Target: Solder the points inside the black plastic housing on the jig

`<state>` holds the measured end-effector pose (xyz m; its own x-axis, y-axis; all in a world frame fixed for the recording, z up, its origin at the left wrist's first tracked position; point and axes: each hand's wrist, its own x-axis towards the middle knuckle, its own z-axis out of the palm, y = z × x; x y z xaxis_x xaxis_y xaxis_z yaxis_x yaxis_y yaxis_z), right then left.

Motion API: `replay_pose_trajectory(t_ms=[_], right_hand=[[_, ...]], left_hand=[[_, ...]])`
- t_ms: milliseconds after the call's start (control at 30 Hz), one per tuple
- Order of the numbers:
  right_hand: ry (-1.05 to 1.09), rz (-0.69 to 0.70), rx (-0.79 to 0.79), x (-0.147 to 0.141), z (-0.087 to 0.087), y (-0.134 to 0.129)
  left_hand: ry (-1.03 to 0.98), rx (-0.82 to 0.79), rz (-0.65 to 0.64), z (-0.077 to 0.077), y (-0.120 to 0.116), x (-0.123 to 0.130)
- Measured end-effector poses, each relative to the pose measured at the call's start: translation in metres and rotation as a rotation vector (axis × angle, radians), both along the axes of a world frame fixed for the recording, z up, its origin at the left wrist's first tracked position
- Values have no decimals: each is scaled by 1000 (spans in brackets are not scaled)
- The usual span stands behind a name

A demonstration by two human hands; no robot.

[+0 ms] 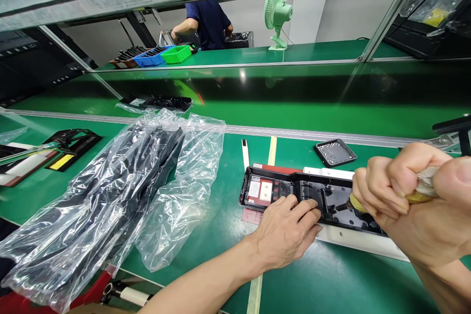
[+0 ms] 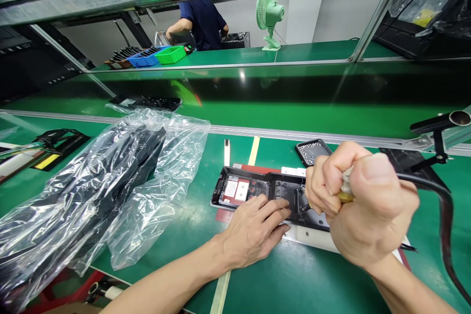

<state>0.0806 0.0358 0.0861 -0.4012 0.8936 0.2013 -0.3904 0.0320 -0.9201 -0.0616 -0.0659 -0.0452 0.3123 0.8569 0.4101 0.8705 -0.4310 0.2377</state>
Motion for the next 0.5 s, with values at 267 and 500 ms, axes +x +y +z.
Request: replay_pose_trajectory(t_ms=[267, 500], right_hand=[[2, 44, -2, 3, -1, 1], [-4, -19, -11, 2, -1, -2]], left_hand=[[-10, 12, -5, 2, -1, 0], [-1, 13, 0, 2, 0, 0]])
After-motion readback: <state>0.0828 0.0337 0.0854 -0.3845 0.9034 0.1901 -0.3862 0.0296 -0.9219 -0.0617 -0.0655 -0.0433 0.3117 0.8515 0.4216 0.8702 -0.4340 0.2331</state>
